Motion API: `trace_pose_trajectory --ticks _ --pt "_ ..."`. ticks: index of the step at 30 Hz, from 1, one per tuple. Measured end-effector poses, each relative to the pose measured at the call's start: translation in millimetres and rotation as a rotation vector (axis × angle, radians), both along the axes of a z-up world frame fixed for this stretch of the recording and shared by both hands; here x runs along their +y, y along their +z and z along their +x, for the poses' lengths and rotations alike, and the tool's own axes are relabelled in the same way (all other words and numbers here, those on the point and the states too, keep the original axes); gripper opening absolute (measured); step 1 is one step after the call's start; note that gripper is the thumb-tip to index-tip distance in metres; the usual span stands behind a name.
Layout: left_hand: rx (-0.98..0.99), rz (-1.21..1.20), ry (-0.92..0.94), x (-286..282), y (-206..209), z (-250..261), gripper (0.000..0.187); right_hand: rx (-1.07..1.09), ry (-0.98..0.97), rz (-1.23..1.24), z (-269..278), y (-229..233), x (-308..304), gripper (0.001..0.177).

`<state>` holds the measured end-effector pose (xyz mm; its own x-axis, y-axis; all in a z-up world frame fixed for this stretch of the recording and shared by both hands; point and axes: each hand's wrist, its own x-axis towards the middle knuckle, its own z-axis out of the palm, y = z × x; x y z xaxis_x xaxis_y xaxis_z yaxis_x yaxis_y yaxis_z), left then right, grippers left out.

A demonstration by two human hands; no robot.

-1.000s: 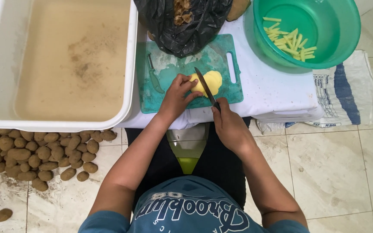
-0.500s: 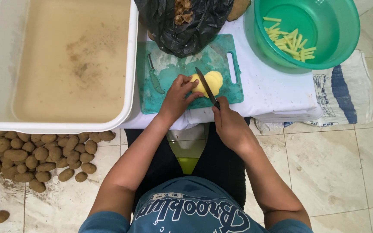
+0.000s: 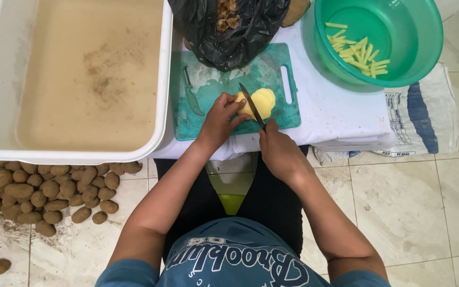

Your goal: Peeling a potato and slicing it into thin strips for fries on a cutting board.

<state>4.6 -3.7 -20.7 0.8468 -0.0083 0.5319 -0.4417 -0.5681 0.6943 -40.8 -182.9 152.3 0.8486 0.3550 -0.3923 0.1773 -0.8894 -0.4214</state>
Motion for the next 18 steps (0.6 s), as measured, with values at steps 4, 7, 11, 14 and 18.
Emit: trace_pose_trajectory --ticks 4,7,11,14,18 --pt "0.008 -0.014 -0.020 1 4 -2 0.036 -0.009 0.004 -0.027 0 -6 2 0.037" --pt "-0.003 0.002 -0.020 1 3 0 0.036 -0.002 -0.012 -0.014 3 -7 5 0.037" --pt "-0.005 0.026 -0.011 2 -7 3 0.038 0.056 -0.042 0.017 7 -11 10 0.036" --pt "-0.005 0.039 -0.008 2 -9 1 0.039 0.061 -0.050 0.020 6 -15 8 0.035" --pt "0.003 0.020 -0.018 3 -14 5 0.040 0.095 -0.095 0.084 8 -15 10 0.036"
